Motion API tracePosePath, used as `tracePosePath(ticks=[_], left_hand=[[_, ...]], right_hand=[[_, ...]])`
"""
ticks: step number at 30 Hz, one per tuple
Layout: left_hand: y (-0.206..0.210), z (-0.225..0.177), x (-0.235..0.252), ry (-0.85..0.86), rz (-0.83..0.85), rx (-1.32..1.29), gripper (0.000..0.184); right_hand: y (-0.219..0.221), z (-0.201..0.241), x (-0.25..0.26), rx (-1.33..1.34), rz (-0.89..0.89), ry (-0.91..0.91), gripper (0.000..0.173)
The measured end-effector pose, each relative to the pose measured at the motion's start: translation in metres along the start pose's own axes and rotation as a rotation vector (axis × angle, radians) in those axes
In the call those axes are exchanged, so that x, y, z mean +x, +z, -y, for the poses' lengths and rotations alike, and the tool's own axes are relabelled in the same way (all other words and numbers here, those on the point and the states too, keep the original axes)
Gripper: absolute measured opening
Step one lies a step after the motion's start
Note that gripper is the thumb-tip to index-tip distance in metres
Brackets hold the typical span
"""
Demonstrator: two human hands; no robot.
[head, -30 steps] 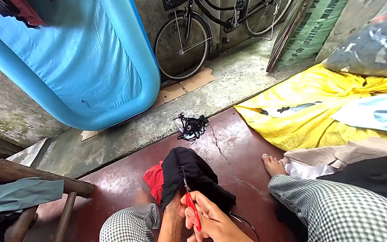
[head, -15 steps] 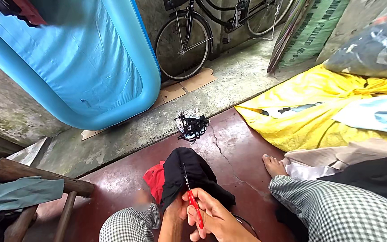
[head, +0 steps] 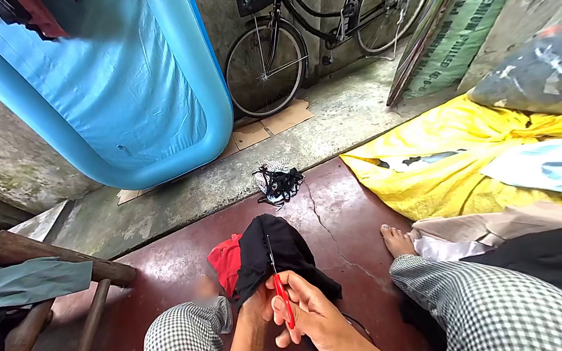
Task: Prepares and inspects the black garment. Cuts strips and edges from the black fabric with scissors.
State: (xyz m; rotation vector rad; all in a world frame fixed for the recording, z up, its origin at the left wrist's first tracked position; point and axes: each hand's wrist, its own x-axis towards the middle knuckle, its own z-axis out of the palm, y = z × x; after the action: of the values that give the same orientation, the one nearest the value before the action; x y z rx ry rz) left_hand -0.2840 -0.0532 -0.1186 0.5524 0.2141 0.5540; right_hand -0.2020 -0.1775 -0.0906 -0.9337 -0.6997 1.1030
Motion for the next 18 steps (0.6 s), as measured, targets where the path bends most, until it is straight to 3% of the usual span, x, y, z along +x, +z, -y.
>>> tracePosePath(ticks=[5,8,10,12,16,18], left_hand=[[-0.002,0.002,-0.002,0.011,-0.061,0.014,0.028],[-0.006,-0.001,0.004,-0.02,0.169,0.008,0.025],[-0.003,-0.001,0.004,-0.034,0.186,0.019,0.025],[0.015,-0.003,-0.005,-0.006,0.081,0.092,0.032],[0.1,-0.017,-0.023,-0.057,-0.372,0.366,0.054],[0.09,-0.014,-0.022,-0.023,-0.34,0.354,0.054]], right_hand=[[0.001,-0.001,0.0,-0.013,0.002,0.014,0.034],[0.0,0.001,0.001,0.026,0.0,0.004,0.033],[-0.001,0.001,0.002,0.036,-0.004,-0.01,0.033],[-0.002,0.0,0.002,0.04,-0.008,-0.02,0.033],[0.0,0.0,0.001,0.03,-0.028,-0.028,0.032],[0.0,0.002,0.001,0.038,-0.009,-0.019,0.031]])
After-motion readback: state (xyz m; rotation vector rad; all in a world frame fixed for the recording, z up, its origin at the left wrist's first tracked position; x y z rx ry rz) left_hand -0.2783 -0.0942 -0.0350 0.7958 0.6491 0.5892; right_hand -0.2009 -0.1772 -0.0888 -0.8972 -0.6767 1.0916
